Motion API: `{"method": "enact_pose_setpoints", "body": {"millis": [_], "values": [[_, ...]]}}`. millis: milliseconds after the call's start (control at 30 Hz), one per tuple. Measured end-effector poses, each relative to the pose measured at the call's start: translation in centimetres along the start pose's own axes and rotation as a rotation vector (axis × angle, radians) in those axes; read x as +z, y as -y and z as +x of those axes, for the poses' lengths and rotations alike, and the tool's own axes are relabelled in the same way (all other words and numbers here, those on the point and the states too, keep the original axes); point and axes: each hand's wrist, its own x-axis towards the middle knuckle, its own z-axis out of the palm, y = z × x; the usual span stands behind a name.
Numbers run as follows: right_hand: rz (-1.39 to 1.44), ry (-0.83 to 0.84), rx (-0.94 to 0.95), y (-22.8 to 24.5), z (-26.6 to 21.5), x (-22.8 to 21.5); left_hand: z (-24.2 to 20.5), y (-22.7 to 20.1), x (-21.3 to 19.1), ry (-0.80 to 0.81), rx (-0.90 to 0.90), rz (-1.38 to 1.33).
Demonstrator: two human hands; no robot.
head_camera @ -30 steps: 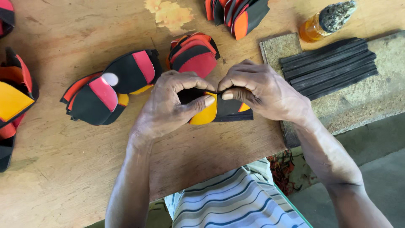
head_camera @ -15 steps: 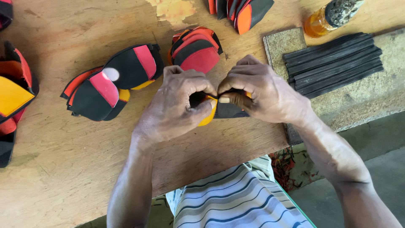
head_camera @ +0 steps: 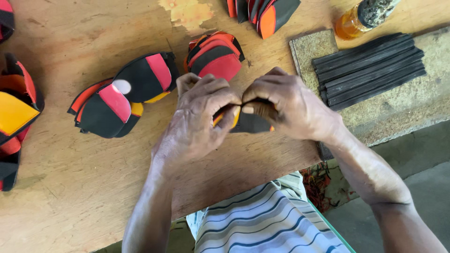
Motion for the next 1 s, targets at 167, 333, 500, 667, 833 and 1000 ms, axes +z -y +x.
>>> {"method": "enact_pose_setpoints", "body": {"millis": [167, 333, 500, 667, 833, 1000], "values": [[0.055, 0.056, -0.045, -0.7, -0.1, -0.8, -0.7, 0.3, -0.4, 0.039, -0.045, -0.048], [-0.031, 0.016, -0.044, -0.5, -0.3, 0.1, -0.1, -0.2, 1.2, 0.035, -0.053, 0.064], [-0.116, -0.08, -0.076, -0.4, -0.7, 0.9, -0.9, -1.4, 2.0, -0.108, -0.002, 0.218], [0.01, -0.121, 0.04, -0.5, -1.3, 0.8, -1.3, -2.0, 1.8, -0.161, -0.064, 0.162], [0.025, -0.127, 0.084, -0.8, -1.5, 1.3, -1.9, -2.1, 1.5, -0.182, -0.064, 0.126], [0.139, -0.137, 0.086, -1.1, -1.4, 1.4, -2.8, -1.9, 0.7, -0.245, -0.066, 0.092]]}}
